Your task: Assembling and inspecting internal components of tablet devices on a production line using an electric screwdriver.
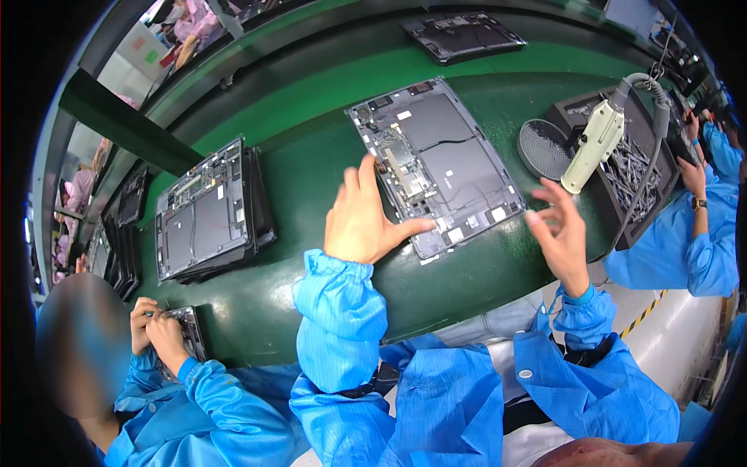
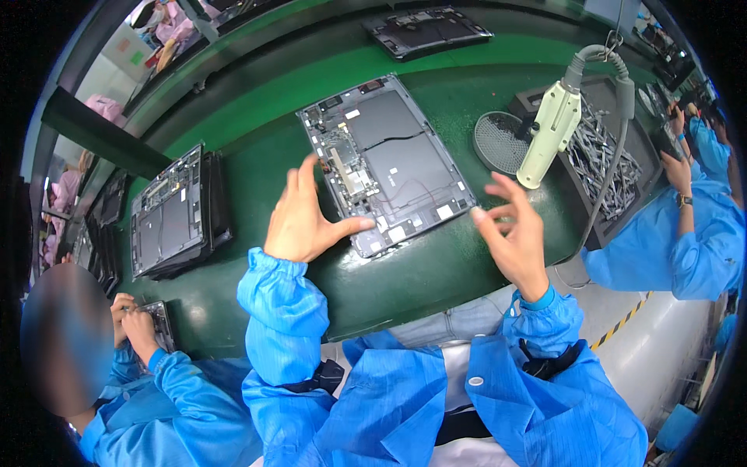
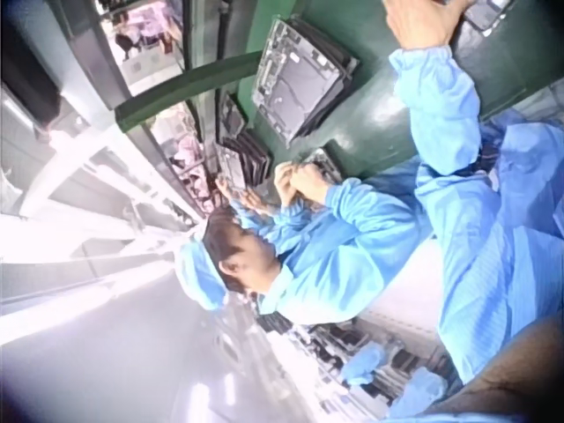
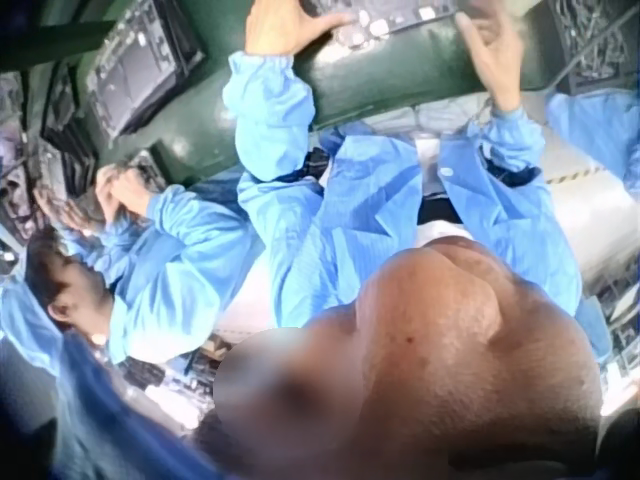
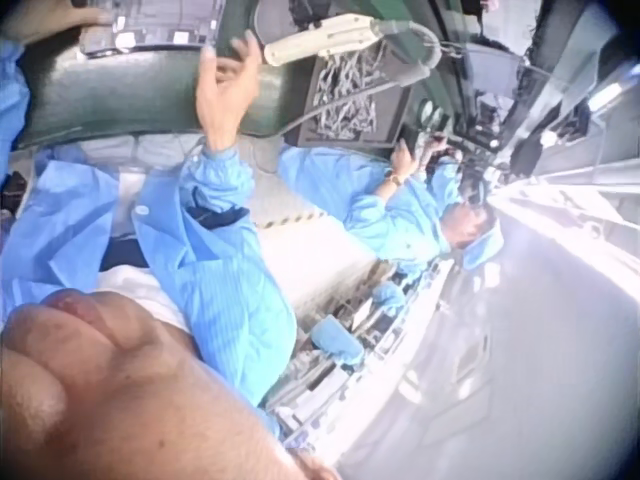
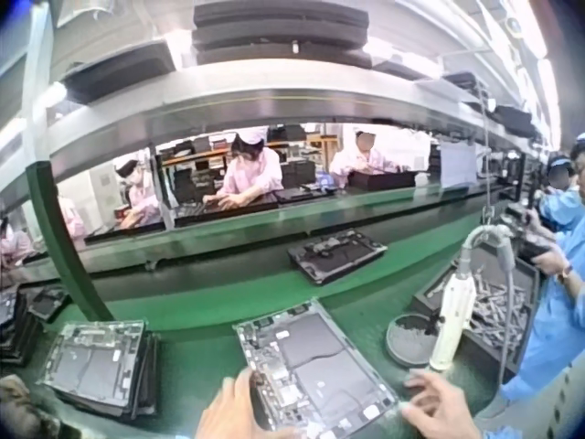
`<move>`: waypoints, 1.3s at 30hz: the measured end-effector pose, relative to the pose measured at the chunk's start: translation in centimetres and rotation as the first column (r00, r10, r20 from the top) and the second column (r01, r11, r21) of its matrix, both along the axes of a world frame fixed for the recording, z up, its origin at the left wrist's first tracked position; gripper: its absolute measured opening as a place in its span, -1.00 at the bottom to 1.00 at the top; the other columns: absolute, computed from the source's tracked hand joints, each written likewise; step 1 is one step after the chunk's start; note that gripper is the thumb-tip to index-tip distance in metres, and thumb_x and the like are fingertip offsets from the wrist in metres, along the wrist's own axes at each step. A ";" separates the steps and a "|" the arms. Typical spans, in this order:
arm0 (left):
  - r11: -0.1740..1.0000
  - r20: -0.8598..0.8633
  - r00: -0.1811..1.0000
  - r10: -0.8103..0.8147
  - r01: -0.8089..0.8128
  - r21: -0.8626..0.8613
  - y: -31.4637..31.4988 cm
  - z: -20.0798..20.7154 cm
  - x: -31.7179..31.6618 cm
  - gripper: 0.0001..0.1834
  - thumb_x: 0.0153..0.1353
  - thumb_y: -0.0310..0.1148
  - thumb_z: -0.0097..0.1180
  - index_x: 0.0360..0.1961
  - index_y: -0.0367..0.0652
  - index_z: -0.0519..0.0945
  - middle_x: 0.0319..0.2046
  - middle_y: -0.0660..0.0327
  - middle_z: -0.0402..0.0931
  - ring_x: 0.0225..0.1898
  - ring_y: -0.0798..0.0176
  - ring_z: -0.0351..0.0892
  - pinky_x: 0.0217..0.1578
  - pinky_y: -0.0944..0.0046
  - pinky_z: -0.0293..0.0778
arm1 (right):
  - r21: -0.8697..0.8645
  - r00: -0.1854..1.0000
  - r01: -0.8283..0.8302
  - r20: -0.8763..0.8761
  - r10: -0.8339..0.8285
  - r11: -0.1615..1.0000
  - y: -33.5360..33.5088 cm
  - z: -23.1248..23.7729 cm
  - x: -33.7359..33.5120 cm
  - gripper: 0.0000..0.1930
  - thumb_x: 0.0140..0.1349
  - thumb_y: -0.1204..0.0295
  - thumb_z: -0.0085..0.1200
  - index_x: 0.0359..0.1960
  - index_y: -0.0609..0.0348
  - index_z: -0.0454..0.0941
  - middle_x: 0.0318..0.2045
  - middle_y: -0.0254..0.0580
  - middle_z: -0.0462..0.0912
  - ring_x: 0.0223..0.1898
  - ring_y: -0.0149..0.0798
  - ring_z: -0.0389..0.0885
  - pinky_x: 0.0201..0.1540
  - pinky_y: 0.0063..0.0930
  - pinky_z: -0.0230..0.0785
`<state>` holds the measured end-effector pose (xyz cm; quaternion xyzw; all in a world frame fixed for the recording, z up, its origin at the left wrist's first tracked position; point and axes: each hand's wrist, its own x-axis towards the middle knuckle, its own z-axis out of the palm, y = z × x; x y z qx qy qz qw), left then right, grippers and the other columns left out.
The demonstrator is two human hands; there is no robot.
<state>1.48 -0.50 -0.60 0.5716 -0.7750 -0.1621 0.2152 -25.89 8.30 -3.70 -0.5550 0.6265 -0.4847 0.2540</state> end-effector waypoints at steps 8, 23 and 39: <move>0.836 -0.341 0.934 0.110 0.098 0.540 -1.0 -2.1 1.1 -0.49 0.15 -0.01 0.15 -0.56 -0.36 0.57 -0.72 0.12 0.55 -0.74 0.21 0.56 -0.56 0.24 0.52 | 0.221 0.733 -0.341 0.671 0.111 0.914 -3.7 1.0 1.0 -0.56 0.21 0.38 0.11 0.06 0.37 0.35 -0.31 -0.16 0.56 -0.43 -0.39 0.60 -0.40 -0.62 0.49; 0.917 -0.888 0.291 0.357 -0.291 0.273 -4.3 -4.4 1.8 -0.70 0.29 -0.16 0.04 -0.30 -0.22 0.42 -0.55 0.22 0.47 -0.71 0.46 0.36 -0.75 0.44 0.25 | 0.002 0.517 -0.276 0.843 0.147 0.961 -26.5 1.2 12.8 -0.39 0.28 0.29 0.01 0.18 0.54 0.13 0.19 0.18 0.24 -0.02 -0.05 0.52 -0.03 -0.37 0.50; 0.967 -0.439 0.872 0.215 -0.254 -0.031 -7.3 -5.8 -4.6 -0.77 0.18 -0.21 0.13 -0.41 -0.16 0.58 -0.56 0.15 0.59 -0.52 0.17 0.60 -0.42 0.22 0.46 | -0.214 0.871 -0.279 0.354 0.341 0.936 -12.4 -0.4 6.1 -0.66 0.21 0.53 0.03 0.04 0.25 0.40 -0.37 -0.21 0.54 -0.55 -0.45 0.58 -0.49 -0.59 0.45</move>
